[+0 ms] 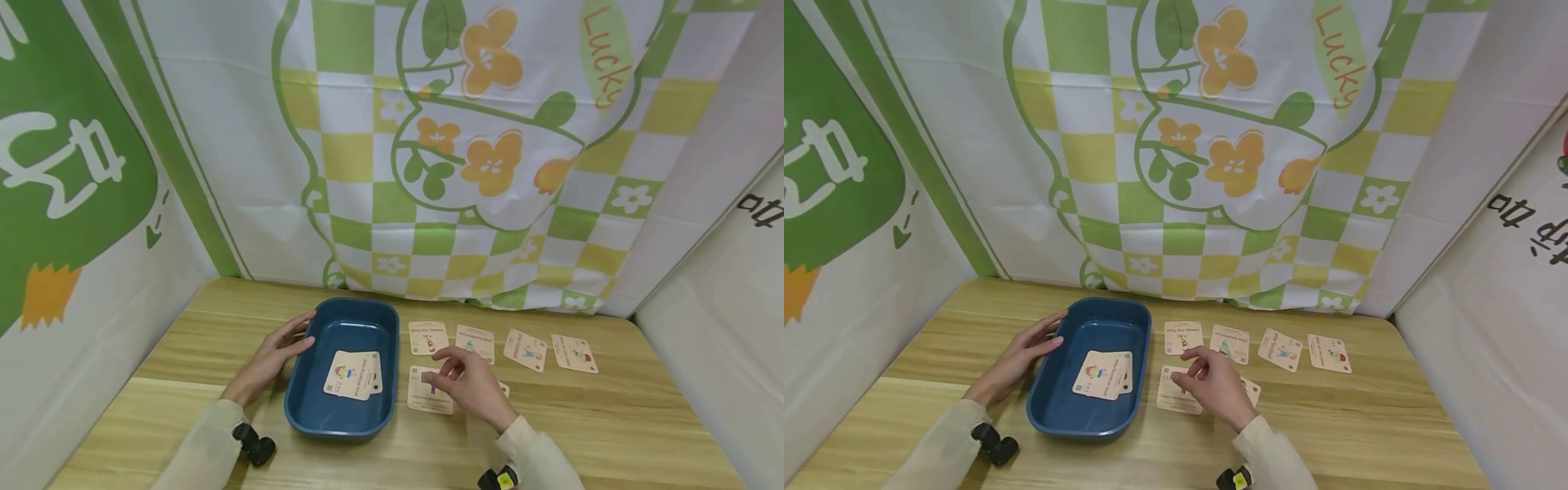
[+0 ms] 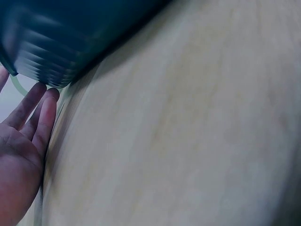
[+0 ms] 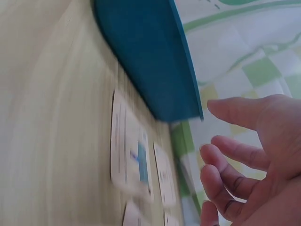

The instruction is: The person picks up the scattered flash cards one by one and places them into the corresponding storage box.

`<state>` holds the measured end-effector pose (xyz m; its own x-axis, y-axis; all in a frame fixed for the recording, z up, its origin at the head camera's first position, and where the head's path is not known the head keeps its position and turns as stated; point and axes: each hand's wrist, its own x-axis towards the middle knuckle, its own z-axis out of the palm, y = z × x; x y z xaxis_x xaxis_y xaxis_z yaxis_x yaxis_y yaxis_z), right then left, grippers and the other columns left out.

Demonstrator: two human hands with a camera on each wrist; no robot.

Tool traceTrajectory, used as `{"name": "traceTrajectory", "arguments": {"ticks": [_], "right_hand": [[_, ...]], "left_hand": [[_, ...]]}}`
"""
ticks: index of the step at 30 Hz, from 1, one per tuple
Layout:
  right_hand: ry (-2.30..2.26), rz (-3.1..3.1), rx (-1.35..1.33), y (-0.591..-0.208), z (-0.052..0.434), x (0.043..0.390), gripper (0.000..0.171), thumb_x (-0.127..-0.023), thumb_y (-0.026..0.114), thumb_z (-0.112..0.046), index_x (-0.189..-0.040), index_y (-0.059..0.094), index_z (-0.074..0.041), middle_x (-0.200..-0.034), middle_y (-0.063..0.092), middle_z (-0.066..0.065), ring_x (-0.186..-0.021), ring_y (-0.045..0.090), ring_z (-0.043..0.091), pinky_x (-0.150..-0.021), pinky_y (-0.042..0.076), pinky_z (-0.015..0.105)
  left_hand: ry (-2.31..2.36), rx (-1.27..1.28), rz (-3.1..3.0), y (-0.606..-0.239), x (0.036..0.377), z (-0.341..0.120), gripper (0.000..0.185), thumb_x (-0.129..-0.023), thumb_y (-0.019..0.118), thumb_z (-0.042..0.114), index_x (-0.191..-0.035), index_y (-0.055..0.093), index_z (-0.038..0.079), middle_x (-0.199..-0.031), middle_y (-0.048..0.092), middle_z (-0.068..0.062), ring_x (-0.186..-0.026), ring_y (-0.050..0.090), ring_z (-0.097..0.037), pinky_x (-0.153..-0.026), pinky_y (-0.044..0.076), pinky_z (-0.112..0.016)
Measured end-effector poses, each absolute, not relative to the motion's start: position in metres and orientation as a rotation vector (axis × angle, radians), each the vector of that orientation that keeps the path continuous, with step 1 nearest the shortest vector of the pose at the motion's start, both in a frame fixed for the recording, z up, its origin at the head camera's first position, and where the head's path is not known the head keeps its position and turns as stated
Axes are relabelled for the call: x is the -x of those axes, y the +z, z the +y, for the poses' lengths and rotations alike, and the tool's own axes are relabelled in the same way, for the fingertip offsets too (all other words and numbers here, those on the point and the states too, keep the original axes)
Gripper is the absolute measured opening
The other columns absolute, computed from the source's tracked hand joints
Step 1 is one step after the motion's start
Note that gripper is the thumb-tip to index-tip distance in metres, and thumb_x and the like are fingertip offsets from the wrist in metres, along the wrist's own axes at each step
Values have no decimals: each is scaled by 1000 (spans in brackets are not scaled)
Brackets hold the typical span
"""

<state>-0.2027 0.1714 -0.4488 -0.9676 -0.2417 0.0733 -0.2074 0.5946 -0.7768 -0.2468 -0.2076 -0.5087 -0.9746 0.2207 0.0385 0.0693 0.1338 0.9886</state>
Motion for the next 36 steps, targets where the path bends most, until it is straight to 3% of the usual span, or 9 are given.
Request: {"name": "traceTrajectory", "arguments": {"ticks": [12, 21, 28, 36], "right_hand": [[-1283, 2814, 256, -464, 230, 200, 47, -79, 89, -19, -117, 68, 1, -95, 60, 10, -83, 54, 22, -71, 47, 30], [-954, 2954, 255, -472, 261, 196, 72, -66, 96, -33, -121, 66, 2, -104, 58, 12, -93, 54, 25, -83, 48, 41], [-695, 2971, 239, -474, 274, 192, 95, -56, 98, -48, -129, 64, 3, -115, 56, 17, -106, 52, 34, -92, 45, 56], [-669, 2963, 164, -474, 276, 193, 85, -52, 99, -46, -117, 67, -1, -107, 55, 11, -99, 50, 29, -87, 42, 51]], "left_hand": [[1967, -285, 2276, -505, 245, -208, 61, -102, 62, 30, -158, 39, 18, -160, 33, -17, -147, 27, -43, -116, 18, -67], [1953, -285, 2289, -504, 244, -208, 62, -103, 62, 30, -158, 37, 16, -160, 33, -19, -147, 27, -43, -116, 19, -65], [1958, -282, 2292, -505, 245, -208, 62, -102, 63, 31, -158, 39, 18, -160, 34, -18, -147, 27, -44, -116, 19, -66], [1958, -269, 2283, -504, 244, -208, 62, -102, 62, 30, -158, 39, 18, -160, 33, -18, -148, 26, -43, -116, 18, -66]]}}
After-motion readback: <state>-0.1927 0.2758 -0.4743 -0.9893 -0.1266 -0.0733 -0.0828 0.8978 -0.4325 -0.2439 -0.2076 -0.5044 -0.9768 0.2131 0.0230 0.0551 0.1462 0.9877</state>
